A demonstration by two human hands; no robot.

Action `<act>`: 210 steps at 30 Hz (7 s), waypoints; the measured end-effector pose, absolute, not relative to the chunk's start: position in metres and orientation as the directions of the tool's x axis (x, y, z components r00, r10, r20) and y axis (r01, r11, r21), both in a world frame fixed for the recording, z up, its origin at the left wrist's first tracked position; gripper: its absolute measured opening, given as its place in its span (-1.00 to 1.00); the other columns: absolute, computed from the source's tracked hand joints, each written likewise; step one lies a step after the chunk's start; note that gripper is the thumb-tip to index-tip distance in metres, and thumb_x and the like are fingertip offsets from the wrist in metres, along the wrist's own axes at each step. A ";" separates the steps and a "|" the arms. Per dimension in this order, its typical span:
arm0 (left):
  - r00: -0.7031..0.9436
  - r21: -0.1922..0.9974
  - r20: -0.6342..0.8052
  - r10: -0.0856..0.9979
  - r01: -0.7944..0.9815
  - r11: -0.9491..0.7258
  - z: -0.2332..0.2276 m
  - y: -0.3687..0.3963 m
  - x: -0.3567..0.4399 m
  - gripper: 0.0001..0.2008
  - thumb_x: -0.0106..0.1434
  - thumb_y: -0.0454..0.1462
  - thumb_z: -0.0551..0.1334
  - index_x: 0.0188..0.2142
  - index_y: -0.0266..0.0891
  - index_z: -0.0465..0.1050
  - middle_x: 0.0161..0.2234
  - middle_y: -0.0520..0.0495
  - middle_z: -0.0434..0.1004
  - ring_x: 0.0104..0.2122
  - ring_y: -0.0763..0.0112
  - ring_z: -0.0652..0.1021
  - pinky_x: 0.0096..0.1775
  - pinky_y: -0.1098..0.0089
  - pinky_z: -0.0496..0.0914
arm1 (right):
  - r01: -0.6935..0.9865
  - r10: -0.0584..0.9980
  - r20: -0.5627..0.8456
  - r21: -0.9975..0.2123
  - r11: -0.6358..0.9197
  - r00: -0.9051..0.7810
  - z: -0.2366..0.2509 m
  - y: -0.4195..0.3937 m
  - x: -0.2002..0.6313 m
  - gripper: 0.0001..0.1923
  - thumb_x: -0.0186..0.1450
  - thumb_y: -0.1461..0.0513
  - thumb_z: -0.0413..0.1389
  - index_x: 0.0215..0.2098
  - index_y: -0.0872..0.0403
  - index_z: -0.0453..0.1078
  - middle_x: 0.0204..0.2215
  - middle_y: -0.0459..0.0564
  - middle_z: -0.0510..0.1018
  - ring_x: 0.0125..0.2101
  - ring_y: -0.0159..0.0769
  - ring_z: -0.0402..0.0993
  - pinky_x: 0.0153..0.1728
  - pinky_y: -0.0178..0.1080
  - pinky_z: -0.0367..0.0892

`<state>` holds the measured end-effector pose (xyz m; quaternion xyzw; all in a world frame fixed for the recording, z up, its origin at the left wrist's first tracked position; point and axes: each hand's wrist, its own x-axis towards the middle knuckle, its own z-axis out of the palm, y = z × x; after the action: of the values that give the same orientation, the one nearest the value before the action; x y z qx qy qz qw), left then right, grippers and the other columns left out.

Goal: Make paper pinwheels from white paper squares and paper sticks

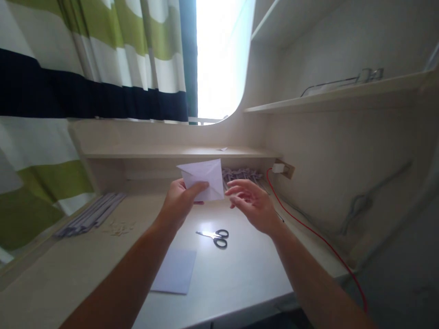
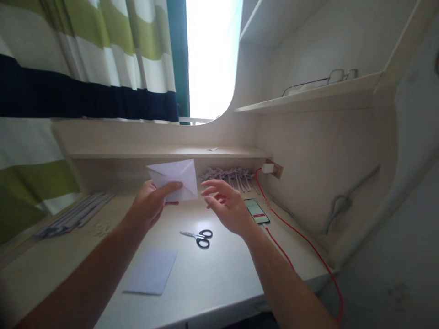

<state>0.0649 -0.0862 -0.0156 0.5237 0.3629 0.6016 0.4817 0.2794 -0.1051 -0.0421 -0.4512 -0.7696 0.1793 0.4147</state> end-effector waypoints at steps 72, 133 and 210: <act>-0.042 0.928 0.344 0.938 -0.136 -0.346 -0.011 -0.040 0.060 -0.77 0.07 -0.19 0.46 -0.56 -0.24 0.50 -0.56 0.02 0.49 -0.53 0.40 0.48 -0.42 0.40 0.38 | 0.062 0.771 0.593 -0.782 0.620 -0.231 -0.014 -0.038 0.258 -0.93 0.26 0.29 0.35 -0.27 0.04 0.63 -0.33 -0.04 0.71 -0.31 -0.31 0.64 -0.23 -0.25 0.58; -0.139 0.936 0.282 0.949 -0.175 -0.304 -0.023 -0.013 0.034 -0.75 -0.03 -0.18 0.50 -0.38 -0.27 0.60 -0.45 -0.01 0.63 -0.51 0.39 0.56 -0.53 0.48 0.46 | 0.919 0.809 -0.449 -0.279 0.277 -0.380 -0.108 -0.022 0.255 -0.75 0.42 0.11 0.24 -0.12 0.16 0.52 -0.22 0.00 0.62 -0.29 -0.28 0.58 -0.25 -0.19 0.52; 0.409 0.936 0.054 0.911 0.296 -0.189 0.002 -0.037 0.028 -0.85 0.16 -0.24 0.37 -0.47 -0.29 0.62 -0.52 0.00 0.58 -0.54 0.46 0.48 -0.50 0.51 0.29 | -0.035 0.915 0.393 -0.920 0.391 -0.088 -0.015 -0.038 0.272 -0.60 -0.05 0.17 0.56 -0.36 0.11 0.52 -0.36 0.01 0.69 -0.55 -0.43 0.46 -0.54 -0.36 0.41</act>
<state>0.0276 -0.0367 0.0018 0.6972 0.4328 0.3290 0.4672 0.2723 -0.0384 -0.0154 -0.3617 -0.6087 0.4166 0.5701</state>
